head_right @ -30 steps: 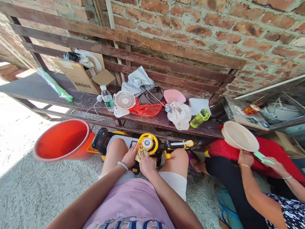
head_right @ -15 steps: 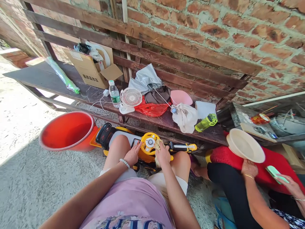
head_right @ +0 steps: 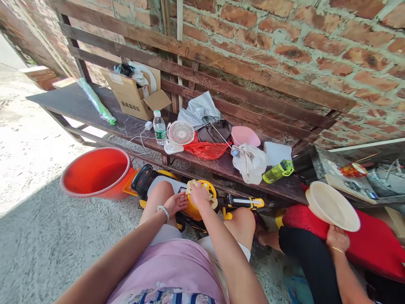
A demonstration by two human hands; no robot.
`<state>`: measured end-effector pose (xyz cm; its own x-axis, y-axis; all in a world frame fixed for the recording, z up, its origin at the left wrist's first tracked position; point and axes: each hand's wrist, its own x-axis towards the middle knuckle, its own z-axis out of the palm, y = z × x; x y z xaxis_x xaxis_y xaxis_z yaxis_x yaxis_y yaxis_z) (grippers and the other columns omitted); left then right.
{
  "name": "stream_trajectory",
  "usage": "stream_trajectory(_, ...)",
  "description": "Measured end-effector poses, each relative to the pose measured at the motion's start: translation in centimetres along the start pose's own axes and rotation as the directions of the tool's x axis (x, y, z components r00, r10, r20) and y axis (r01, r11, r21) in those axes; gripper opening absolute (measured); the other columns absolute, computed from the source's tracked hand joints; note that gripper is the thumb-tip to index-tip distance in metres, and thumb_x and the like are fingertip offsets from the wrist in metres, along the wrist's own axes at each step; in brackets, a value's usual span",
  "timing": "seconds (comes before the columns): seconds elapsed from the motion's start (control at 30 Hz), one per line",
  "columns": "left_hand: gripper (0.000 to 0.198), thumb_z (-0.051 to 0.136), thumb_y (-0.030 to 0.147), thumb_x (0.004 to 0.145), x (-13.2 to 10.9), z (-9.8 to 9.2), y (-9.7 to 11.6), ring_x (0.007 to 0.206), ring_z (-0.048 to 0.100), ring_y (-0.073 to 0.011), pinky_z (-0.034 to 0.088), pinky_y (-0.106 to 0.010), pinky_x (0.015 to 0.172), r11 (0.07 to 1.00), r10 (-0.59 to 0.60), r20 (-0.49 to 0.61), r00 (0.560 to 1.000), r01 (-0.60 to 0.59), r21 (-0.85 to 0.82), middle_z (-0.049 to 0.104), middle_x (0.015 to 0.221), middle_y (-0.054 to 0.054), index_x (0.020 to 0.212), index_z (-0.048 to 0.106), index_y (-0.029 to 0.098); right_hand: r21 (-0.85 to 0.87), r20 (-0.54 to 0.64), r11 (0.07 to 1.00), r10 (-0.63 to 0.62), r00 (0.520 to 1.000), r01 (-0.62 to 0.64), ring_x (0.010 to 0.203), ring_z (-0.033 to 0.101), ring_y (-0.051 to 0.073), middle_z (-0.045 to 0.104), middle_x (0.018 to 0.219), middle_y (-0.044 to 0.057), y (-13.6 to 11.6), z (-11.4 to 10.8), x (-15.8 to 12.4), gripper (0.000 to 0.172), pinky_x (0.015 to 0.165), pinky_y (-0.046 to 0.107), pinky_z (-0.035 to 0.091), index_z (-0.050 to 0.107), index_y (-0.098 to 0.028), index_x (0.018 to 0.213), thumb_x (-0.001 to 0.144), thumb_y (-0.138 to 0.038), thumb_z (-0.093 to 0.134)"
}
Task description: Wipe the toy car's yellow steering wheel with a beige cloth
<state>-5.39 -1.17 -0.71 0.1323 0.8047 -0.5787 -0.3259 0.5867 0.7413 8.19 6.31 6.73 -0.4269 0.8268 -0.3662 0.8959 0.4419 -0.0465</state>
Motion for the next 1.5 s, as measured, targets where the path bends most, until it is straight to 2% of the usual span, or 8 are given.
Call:
stream_trajectory(0.33, 0.064, 0.034, 0.044, 0.102, 0.5, 0.4, -1.8, 0.139, 0.050, -0.0249, 0.045, -0.048, 0.112, 0.980, 0.068, -0.058, 0.996, -0.056, 0.193, 0.047, 0.156, -0.010, 0.163, 0.020, 0.029, 0.080, 0.101, 0.997, -0.023, 0.995, 0.014, 0.100, 0.069, 0.023, 0.053, 0.136, 0.009, 2.4, 3.7, -9.2, 0.061, 0.084, 0.030, 0.050, 0.046, -0.033, 0.151, 0.091, -0.024, 0.053)
stream_trajectory(0.47, 0.070, 0.053, 0.036, 0.094, 0.7, 0.9, -3.5, 0.156, 0.020, -0.0305, 0.024, -0.051, 0.127, 0.685, 0.398, 0.008, 0.917, -0.303, 0.663, 0.030, 0.166, -0.010, 0.160, 0.032, 0.026, 0.017, 0.118, 0.996, 0.086, 0.989, -0.089, 0.098, 0.069, 0.022, 0.053, 0.134, 0.011, 5.3, 4.0, -10.4, 0.060, 0.081, 0.029, 0.048, 0.043, -0.034, 0.153, 0.094, -0.022, 0.051)
stream_trajectory(0.57, 0.074, 0.056, 0.024, 0.089, 0.3, 1.5, -4.2, 0.157, 0.013, -0.0344, 0.019, -0.056, 0.127, 0.377, 0.455, 0.157, 0.876, -0.349, 0.858, 0.022, 0.168, -0.017, 0.159, 0.034, 0.018, -0.004, 0.073, 0.973, 0.232, 0.970, -0.232, 0.096, 0.069, 0.023, 0.054, 0.130, 0.014, 7.3, 4.3, -9.7, 0.054, 0.080, 0.031, 0.047, 0.047, -0.028, 0.150, 0.097, -0.018, 0.044)
stream_trajectory(0.73, 0.078, 0.049, 0.018, 0.090, -0.7, 2.3, -3.6, 0.159, 0.005, -0.0347, 0.032, -0.058, 0.121, 0.204, 0.378, 0.158, 0.912, -0.249, 0.947, 0.010, 0.171, -0.018, 0.163, 0.022, 0.018, 0.105, 0.051, 0.913, 0.390, 0.919, -0.394, 0.094, 0.069, 0.024, 0.056, 0.125, 0.015, 9.0, 3.2, -6.4, 0.046, 0.077, 0.032, 0.047, 0.052, -0.021, 0.144, 0.100, -0.031, 0.042)
stream_trajectory(0.97, 0.079, 0.047, 0.017, 0.090, -1.4, 2.8, -2.4, 0.159, 0.004, -0.0332, 0.036, -0.053, 0.119, 0.103, 0.305, 0.159, 0.939, -0.198, 0.975, 0.004, 0.171, -0.020, 0.163, 0.017, 0.014, 0.131, -0.131, 0.980, 0.164, 0.978, -0.147, 0.116, 0.058, 0.025, 0.051, 0.141, 0.010, 8.4, -1.2, 0.6, 0.054, 0.092, 0.032, 0.044, 0.048, -0.032, 0.151, 0.097, -0.035, 0.052)
stream_trajectory(1.13, 0.081, 0.048, 0.018, 0.089, -1.7, 3.1, -2.1, 0.159, 0.003, -0.0326, 0.037, -0.053, 0.118, 0.102, 0.281, 0.152, 0.947, -0.187, 0.977, 0.005, 0.171, -0.020, 0.163, 0.015, 0.017, 0.111, -0.032, 0.994, 0.026, 0.999, -0.022, 0.123, 0.054, 0.027, 0.059, 0.137, 0.008, 7.7, -2.2, 4.7, 0.047, 0.096, 0.035, 0.043, 0.061, -0.032, 0.139, 0.092, -0.036, 0.058)
stream_trajectory(1.3, 0.083, 0.050, 0.018, 0.087, -1.6, 3.0, -1.7, 0.158, 0.007, -0.0344, 0.038, -0.052, 0.117, 0.095, 0.301, 0.130, 0.945, -0.166, 0.982, 0.009, 0.170, -0.020, 0.162, 0.015, 0.016, 0.309, 0.064, 0.934, 0.164, 0.984, -0.176, 0.107, 0.067, 0.025, 0.072, 0.118, 0.009, 8.7, -1.1, 4.9, 0.043, 0.084, 0.030, 0.047, 0.068, -0.024, 0.121, 0.089, -0.051, 0.059)
stream_trajectory(1.5, 0.065, 0.050, 0.020, 0.088, -0.9, 2.6, -1.4, 0.133, 0.051, -0.0311, 0.044, -0.045, 0.111, 0.094, 0.286, 0.173, 0.942, -0.207, 0.974, 0.054, 0.139, -0.019, 0.151, 0.036, 0.014, 0.489, 0.025, 0.803, 0.379, 0.925, -0.342, 0.112, 0.068, 0.029, 0.072, 0.123, 0.016, 10.9, 2.0, 2.8, 0.049, 0.088, 0.032, 0.050, 0.069, -0.017, 0.120, 0.087, -0.052, 0.058)
